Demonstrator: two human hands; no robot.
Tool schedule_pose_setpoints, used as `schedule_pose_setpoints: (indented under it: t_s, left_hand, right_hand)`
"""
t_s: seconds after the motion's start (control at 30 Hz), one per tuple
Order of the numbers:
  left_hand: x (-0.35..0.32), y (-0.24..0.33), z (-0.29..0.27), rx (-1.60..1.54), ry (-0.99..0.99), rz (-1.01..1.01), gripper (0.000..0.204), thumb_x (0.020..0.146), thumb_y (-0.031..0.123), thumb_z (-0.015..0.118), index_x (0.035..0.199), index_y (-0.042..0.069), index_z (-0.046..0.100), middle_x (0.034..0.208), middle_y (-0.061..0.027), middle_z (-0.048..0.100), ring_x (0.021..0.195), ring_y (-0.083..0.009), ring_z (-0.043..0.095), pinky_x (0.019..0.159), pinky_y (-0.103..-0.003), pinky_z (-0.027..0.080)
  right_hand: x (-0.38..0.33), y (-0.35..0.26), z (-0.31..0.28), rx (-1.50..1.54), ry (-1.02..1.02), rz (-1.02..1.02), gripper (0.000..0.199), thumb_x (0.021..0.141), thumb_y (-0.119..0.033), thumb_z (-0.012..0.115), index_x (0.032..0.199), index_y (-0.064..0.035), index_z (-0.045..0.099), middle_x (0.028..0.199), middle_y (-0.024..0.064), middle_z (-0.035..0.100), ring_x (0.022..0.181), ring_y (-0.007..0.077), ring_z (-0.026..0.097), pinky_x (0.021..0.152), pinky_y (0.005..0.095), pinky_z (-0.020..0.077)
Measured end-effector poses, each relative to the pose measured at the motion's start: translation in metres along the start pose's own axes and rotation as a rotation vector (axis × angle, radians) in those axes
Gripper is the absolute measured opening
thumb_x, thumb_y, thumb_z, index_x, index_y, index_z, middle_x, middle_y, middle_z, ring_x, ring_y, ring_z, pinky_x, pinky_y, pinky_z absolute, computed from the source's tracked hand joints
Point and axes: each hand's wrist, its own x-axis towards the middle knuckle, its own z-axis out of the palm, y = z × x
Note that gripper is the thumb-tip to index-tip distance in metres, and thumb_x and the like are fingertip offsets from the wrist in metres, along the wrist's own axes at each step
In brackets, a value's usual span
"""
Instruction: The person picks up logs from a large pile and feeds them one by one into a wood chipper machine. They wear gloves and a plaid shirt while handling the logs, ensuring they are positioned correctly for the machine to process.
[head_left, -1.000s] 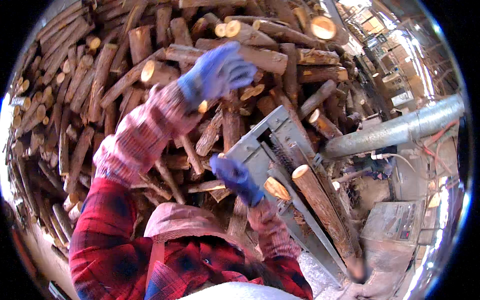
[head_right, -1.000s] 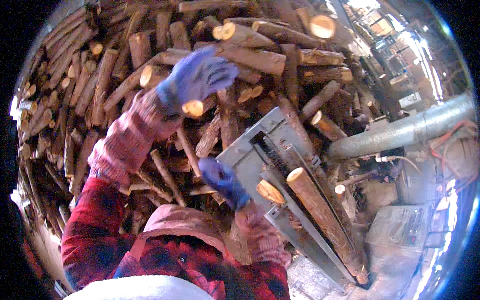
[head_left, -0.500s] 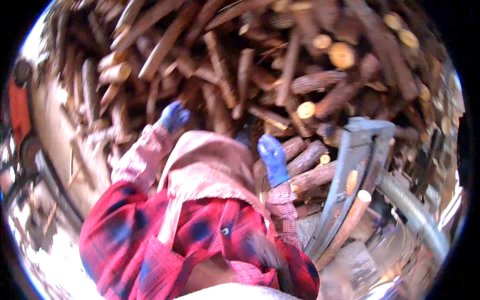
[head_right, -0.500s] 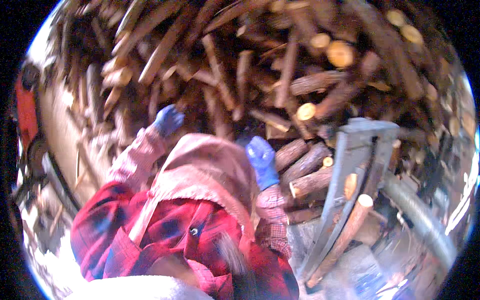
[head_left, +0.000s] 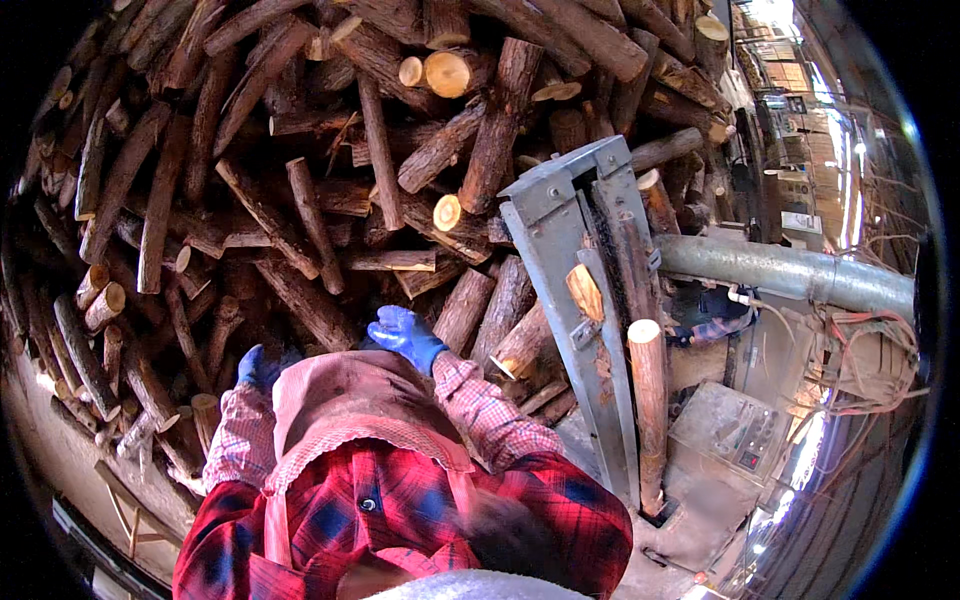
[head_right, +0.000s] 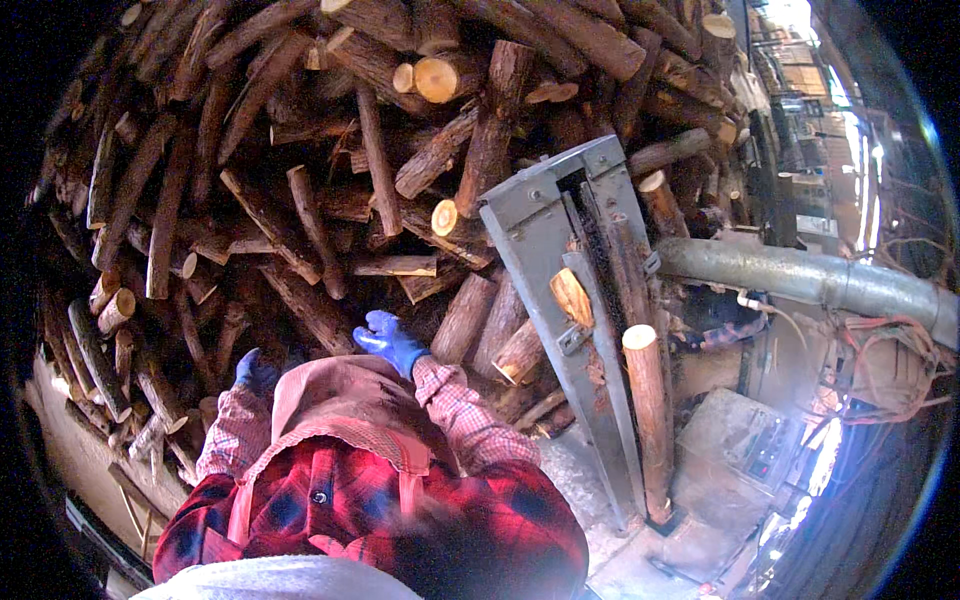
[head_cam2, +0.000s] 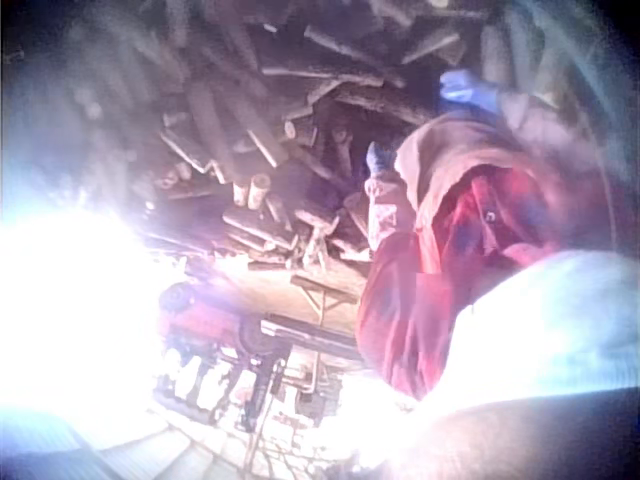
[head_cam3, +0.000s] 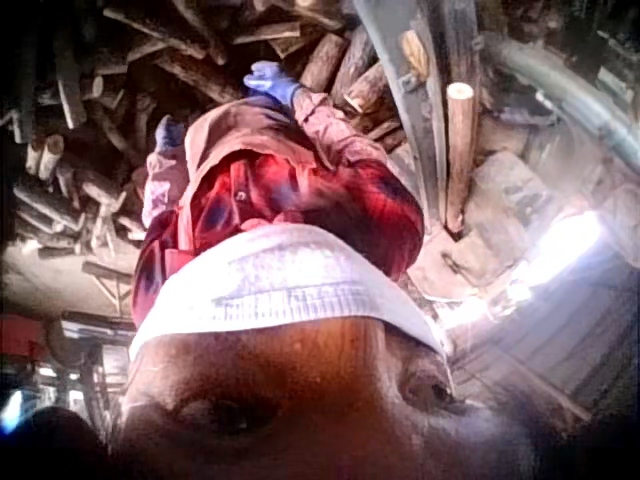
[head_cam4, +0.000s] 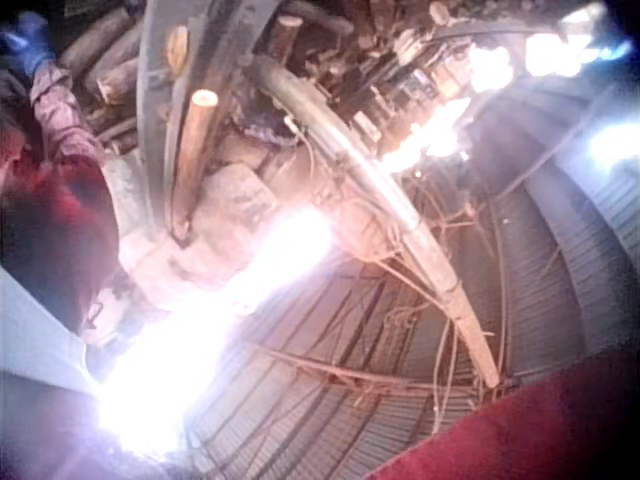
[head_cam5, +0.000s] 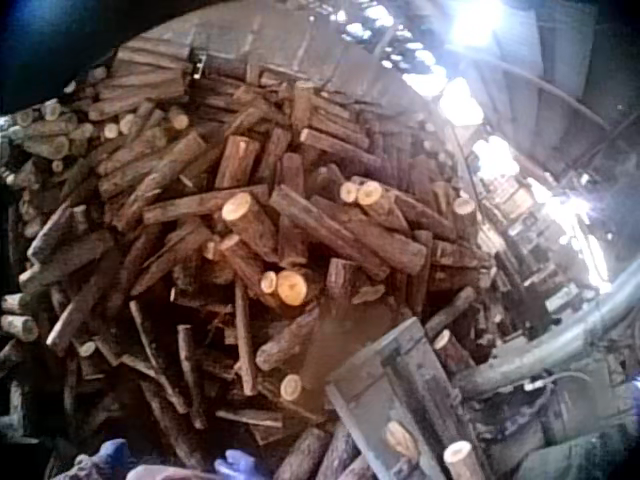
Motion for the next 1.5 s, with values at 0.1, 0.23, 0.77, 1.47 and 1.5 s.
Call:
schedule_pose_setpoints:
  t_s: [0.1, 0.23, 0.77, 1.47, 1.5]
  left_hand:
    - [-0.013, 0.085, 0.020, -0.042, 0.184, 0.112, 0.023, 0.082, 0.033, 0.062, 0.089, 0.011, 0.067, 0.087, -0.0097, 0.064, 0.081, -0.0253, 0.058, 0.069, -0.035, 0.047]
    - [0.010, 0.107, 0.056, -0.754, 0.196, 0.067, 0.015, 0.088, 0.028, 0.060, 0.083, 0.013, 0.063, 0.073, 0.0015, 0.058, 0.062, -0.0129, 0.050, 0.054, -0.029, 0.042]
    - [0.005, -0.194, 0.027, -1.298, 0.271, -0.279, 0.036, 0.092, 0.023, 0.057, 0.124, 0.007, 0.053, 0.099, -0.0068, 0.064, 0.083, -0.0166, 0.063, 0.067, -0.025, 0.050]
    - [-0.165, 0.276, 0.219, -1.197, -0.185, 0.475, 0.040, 0.091, 0.036, 0.056, 0.116, 0.005, 0.061, 0.106, -0.0087, 0.063, 0.102, -0.0217, 0.057, 0.095, -0.035, 0.043]
    - [-0.191, 0.304, 0.243, -1.076, -0.296, 0.599, 0.042, 0.091, 0.036, 0.056, 0.117, 0.004, 0.060, 0.110, -0.0093, 0.062, 0.105, -0.0213, 0.055, 0.096, -0.034, 0.042]
  right_hand:
    - [0.037, 0.019, 0.007, -0.177, -0.046, 0.001, 0.047, 0.081, -0.036, 0.071, 0.104, 0.0014, 0.056, 0.094, 0.0136, 0.062, 0.083, 0.0255, 0.058, 0.076, 0.0369, 0.0475]
    - [0.064, 0.069, 0.059, 0.078, -0.107, 0.106, 0.053, 0.076, -0.030, 0.077, 0.109, 0.0014, 0.050, 0.100, 0.0112, 0.059, 0.087, 0.0219, 0.054, 0.079, 0.0361, 0.0443]
    - [0.413, 0.119, 0.241, -0.749, 0.076, 0.077, 0.112, 0.059, -0.041, 0.085, 0.141, 0.0031, 0.023, 0.132, 0.0291, 0.046, 0.117, 0.0398, 0.051, 0.100, 0.0431, 0.0423]
    - [-0.119, -0.031, -0.011, 0.568, 0.185, -0.452, 0.066, 0.077, -0.017, 0.076, 0.133, -0.0044, 0.042, 0.123, 0.0058, 0.053, 0.109, 0.0166, 0.052, 0.098, 0.0327, 0.0412]
    - [-0.144, -0.047, -0.048, 0.574, 0.251, -0.417, 0.070, 0.072, -0.024, 0.080, 0.130, -0.0039, 0.046, 0.123, 0.0088, 0.054, 0.112, 0.0203, 0.051, 0.099, 0.0344, 0.0417]
